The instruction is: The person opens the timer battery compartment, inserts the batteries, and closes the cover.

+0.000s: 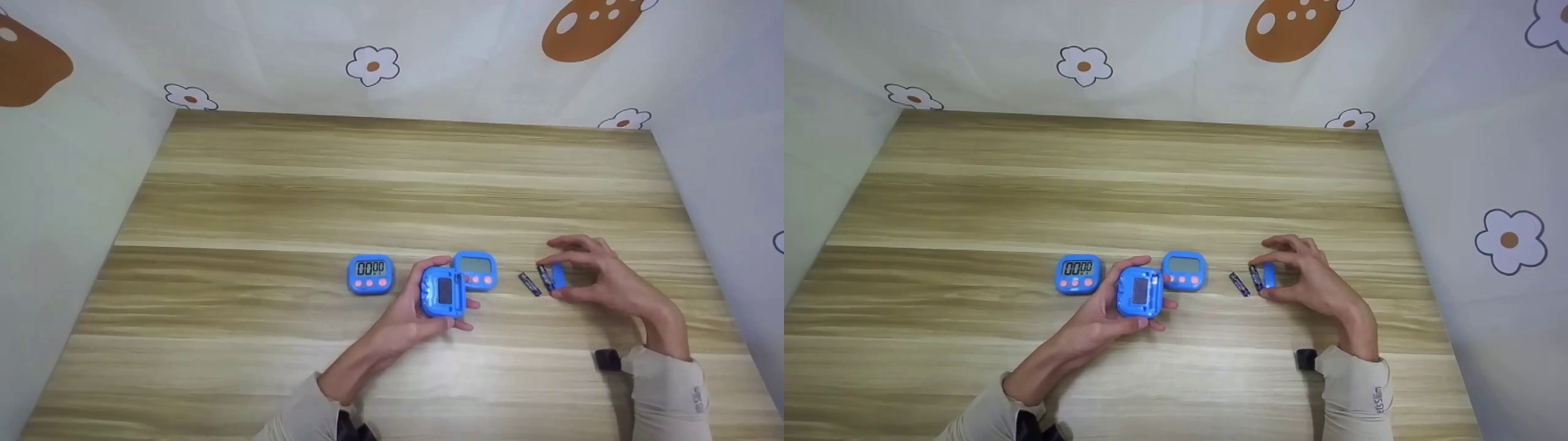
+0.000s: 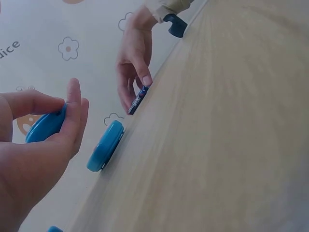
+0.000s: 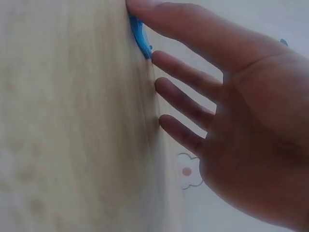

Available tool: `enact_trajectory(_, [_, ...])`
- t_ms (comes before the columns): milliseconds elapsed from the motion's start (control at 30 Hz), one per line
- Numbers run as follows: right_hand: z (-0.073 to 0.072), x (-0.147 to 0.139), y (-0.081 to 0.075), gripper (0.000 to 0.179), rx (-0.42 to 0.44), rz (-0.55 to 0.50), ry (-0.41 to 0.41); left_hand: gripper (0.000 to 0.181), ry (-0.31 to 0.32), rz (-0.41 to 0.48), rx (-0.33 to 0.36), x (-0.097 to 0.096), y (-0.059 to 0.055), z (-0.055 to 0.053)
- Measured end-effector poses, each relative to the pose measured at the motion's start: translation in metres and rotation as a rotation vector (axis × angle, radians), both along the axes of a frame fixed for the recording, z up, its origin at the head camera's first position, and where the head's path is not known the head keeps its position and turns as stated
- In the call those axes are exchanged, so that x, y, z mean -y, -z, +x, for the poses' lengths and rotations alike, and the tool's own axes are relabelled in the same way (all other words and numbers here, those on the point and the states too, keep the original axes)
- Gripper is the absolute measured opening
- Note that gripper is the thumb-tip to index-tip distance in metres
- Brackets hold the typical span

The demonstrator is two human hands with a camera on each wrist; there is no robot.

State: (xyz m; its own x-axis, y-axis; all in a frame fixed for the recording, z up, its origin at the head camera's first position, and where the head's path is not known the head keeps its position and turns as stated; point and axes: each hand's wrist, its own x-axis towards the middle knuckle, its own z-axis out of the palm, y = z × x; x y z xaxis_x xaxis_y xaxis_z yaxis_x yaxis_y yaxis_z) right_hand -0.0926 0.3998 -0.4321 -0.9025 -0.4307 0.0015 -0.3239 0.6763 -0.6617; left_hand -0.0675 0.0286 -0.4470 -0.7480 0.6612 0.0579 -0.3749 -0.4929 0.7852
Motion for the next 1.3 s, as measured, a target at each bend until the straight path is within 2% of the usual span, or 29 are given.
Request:
enact_trajectory(100, [0.0,0.009,-0.003,0.047,-0.057,-0.038,0.071,0.086,-0.011,-0.003,-0.002,0.001,0.0,0.0])
enact_trajectory(200, [0.005,0.033,-0.01,0.052,-0.137,-0.155,0.117,0.085,-0.025,0.0,-0.002,0.002,-0.001,0.0])
enact_trajectory(300, [0.015,0.072,-0.015,0.058,-0.196,-0.235,0.043,0.085,-0.037,0.007,0.002,0.002,0.0,0.001])
enact_trajectory(433, [0.028,0.121,-0.016,0.058,-0.25,-0.232,-0.098,0.083,-0.057,0.021,-0.011,0.001,0.001,0.003])
enact_trajectory(533, [0.033,0.137,-0.015,0.056,-0.319,-0.217,-0.108,0.081,-0.056,0.037,-0.023,-0.002,0.001,0.004])
enact_trajectory(667, [0.034,0.143,-0.015,0.056,-0.388,-0.192,-0.112,0.078,-0.04,0.051,-0.022,-0.004,0.001,0.004])
enact_trajectory(767, [0.035,0.144,-0.015,0.056,-0.383,-0.199,-0.113,0.075,-0.049,0.05,-0.035,-0.005,0.003,0.004])
enact_trajectory(1000, [0.037,0.149,-0.015,0.054,-0.328,-0.241,-0.035,0.067,-0.078,0.05,-0.09,-0.006,0.005,0.004])
enact_trajectory(1300, [0.037,0.161,-0.008,0.05,-0.332,-0.291,-0.018,0.062,-0.152,-0.039,-0.097,-0.003,0.006,0.003])
